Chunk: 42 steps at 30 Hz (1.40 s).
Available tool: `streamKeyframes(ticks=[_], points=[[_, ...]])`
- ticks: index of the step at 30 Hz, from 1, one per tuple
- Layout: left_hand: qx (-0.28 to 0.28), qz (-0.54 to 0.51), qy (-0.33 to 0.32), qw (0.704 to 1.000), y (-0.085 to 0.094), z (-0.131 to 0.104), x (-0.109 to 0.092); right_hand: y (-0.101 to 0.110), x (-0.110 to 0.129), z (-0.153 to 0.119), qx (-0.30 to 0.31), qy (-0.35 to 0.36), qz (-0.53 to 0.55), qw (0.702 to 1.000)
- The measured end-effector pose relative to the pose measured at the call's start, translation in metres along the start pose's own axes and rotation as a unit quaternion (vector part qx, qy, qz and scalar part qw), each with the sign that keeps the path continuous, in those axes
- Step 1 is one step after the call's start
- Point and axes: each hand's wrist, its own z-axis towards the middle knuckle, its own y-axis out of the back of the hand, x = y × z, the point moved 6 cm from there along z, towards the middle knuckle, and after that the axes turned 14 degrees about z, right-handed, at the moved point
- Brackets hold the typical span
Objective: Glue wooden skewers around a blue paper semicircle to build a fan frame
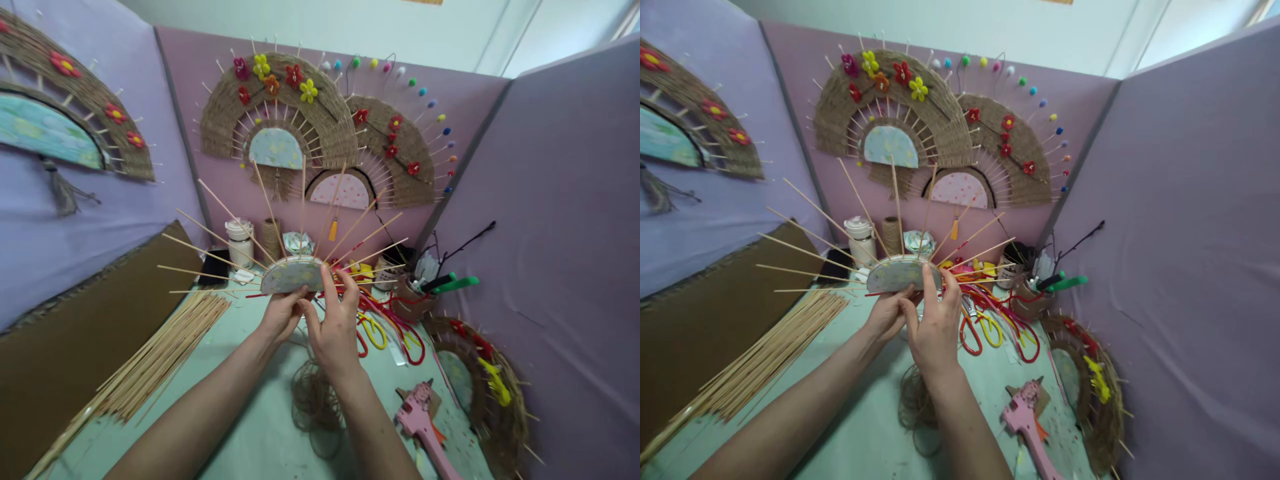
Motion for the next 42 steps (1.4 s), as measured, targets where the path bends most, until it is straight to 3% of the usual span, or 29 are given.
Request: streamKeyframes(ticks=[11,29,37,42], points=[[0.015,-0.004,-0.004,1.0,-0.001,0.0,0.001,-0.002,-0.002,0.0,0.015,-0.011,-0.001,1.0],[-0.017,0.024,0.003,1.0,0.003,0.0,0.003,0.0,-0.006,0.0,-0.003,-0.042,-0.013,0.999],[0.006,-0.001,0.018,1.0,-0.001,0.0,0.002,0.026,0.004,0.005,-0.109,0.001,0.042,0.993],[0.005,-0.006,0.013,1.0,0.002,0.001,0.001,0.053,0.011,0.003,-0.26,0.05,0.087,0.96]])
